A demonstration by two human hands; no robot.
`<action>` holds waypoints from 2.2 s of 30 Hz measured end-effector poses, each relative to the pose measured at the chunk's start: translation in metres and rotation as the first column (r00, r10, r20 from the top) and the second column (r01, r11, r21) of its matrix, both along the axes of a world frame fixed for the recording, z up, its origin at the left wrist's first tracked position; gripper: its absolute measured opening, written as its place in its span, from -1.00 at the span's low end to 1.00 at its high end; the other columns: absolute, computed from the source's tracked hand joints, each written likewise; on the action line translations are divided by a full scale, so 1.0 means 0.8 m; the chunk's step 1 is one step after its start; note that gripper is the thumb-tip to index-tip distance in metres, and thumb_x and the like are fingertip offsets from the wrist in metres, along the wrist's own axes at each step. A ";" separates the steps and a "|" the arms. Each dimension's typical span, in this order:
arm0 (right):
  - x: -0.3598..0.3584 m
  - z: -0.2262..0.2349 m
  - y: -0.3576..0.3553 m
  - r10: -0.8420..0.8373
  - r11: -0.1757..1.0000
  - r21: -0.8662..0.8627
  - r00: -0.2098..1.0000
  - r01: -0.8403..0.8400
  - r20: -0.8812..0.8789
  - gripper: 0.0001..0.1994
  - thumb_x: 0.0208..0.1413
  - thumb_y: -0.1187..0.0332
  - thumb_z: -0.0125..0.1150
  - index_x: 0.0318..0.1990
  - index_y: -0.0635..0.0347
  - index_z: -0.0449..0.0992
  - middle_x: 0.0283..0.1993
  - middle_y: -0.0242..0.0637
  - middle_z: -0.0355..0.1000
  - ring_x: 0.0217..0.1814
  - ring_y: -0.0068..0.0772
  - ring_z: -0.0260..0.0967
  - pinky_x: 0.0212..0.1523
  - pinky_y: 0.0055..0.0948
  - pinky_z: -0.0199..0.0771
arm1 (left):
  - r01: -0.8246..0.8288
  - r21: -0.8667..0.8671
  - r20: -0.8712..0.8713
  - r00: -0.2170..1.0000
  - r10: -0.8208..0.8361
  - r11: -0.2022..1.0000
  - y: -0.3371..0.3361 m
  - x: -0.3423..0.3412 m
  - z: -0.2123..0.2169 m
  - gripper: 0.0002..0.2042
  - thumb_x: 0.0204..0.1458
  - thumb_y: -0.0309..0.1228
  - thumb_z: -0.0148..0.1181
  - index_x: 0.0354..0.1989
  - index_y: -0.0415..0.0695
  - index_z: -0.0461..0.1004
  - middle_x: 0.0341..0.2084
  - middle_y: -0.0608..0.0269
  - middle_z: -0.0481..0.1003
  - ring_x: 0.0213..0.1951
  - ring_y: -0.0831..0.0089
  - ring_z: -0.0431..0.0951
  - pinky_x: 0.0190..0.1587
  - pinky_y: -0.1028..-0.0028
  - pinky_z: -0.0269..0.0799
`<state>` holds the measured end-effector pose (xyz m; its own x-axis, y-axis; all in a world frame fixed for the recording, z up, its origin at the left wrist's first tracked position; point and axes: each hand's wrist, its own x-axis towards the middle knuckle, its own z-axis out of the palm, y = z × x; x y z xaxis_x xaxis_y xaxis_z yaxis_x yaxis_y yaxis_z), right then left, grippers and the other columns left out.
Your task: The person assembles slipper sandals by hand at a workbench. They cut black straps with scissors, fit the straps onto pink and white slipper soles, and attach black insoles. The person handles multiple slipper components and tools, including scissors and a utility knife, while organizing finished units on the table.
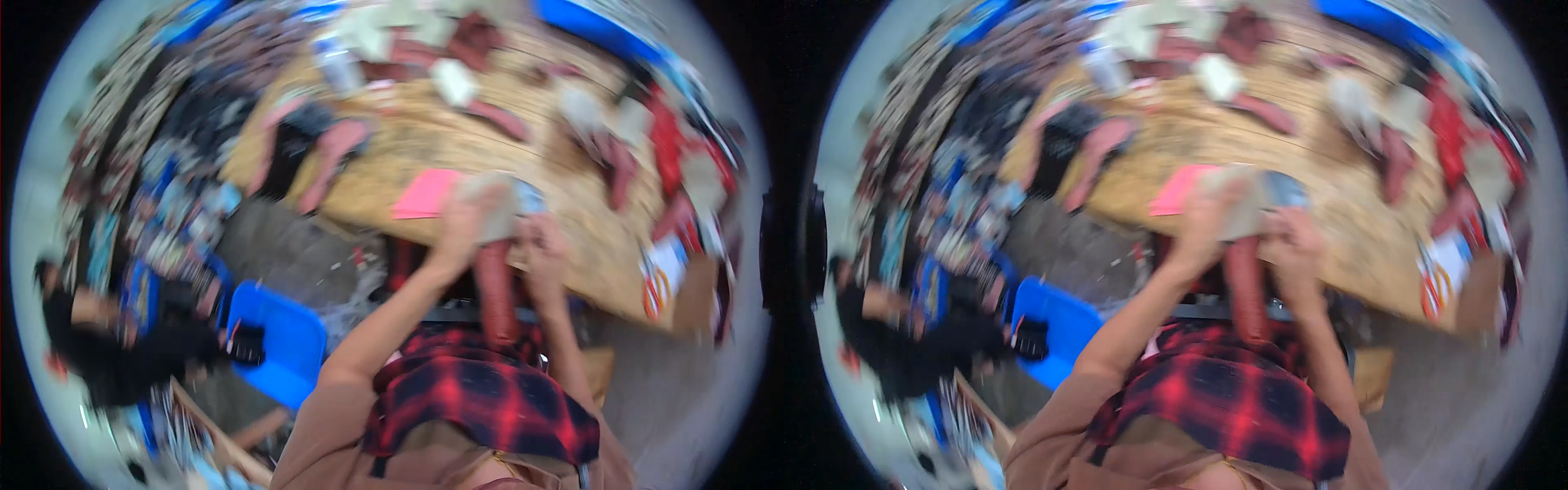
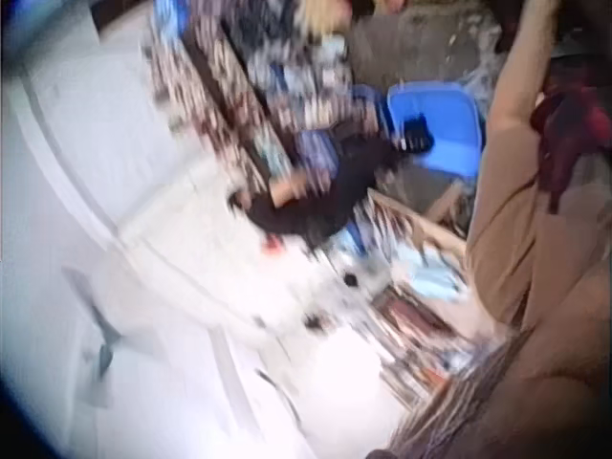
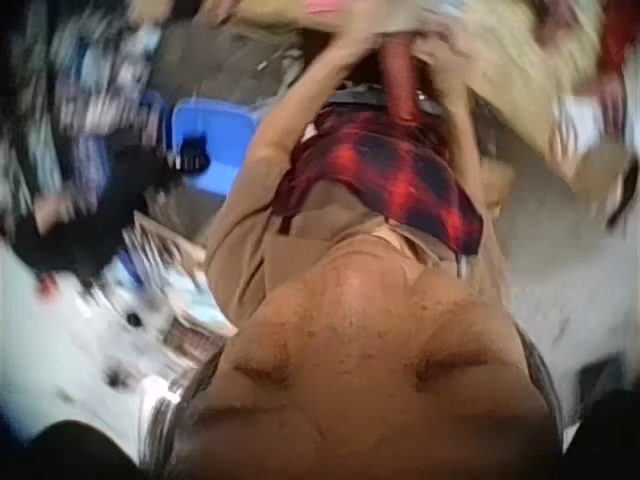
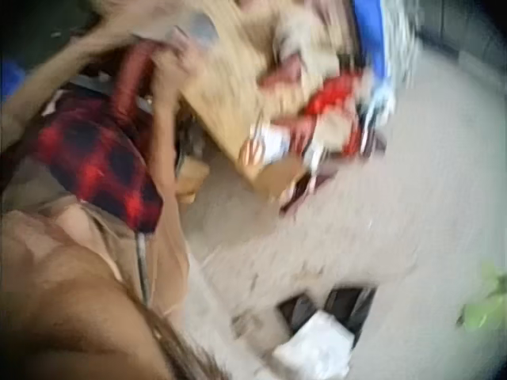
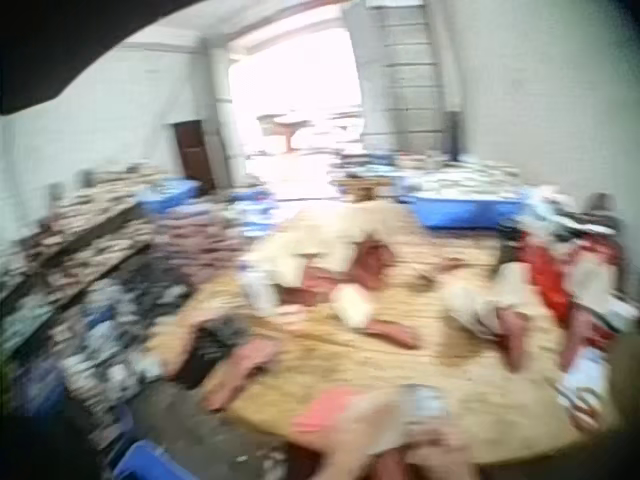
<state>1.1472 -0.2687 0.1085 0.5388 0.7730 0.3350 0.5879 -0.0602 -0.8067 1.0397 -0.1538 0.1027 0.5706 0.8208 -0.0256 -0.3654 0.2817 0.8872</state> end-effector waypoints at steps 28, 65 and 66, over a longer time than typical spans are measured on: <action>0.345 0.122 -0.160 -0.240 0.824 -0.286 0.759 0.489 0.606 -0.54 0.33 0.09 -0.04 0.26 0.16 0.33 0.07 -0.08 0.44 0.18 -0.22 0.37 0.16 -0.39 0.32 | 0.751 0.574 -0.776 0.626 -0.078 0.326 0.006 -0.116 0.076 -0.17 -0.43 0.35 0.32 -0.21 -0.24 0.46 -0.32 0.07 0.45 -0.23 0.18 0.50 -0.11 0.21 0.38; 0.016 0.025 -0.195 0.087 0.971 0.111 0.121 0.213 -0.989 -0.53 0.25 0.00 0.01 0.06 0.22 0.43 -0.05 -0.12 0.47 -0.05 -0.20 0.41 -0.09 -0.21 0.45 | 0.912 0.390 -0.724 0.391 -0.568 0.129 -0.041 -0.049 0.048 -0.08 -0.36 0.19 0.41 0.12 -0.28 0.40 0.02 -0.08 0.45 0.10 0.08 0.41 0.14 0.25 0.27; 0.023 0.025 -0.196 0.134 0.970 0.157 0.130 0.184 -0.982 -0.48 0.26 -0.05 -0.03 0.09 0.24 0.43 0.03 -0.05 0.48 0.10 -0.09 0.44 0.06 -0.10 0.52 | 0.923 0.307 -0.635 0.380 -0.673 0.233 -0.045 -0.049 0.050 -0.09 -0.38 0.18 0.43 0.08 -0.30 0.42 -0.02 -0.09 0.47 0.06 0.05 0.45 0.09 0.28 0.34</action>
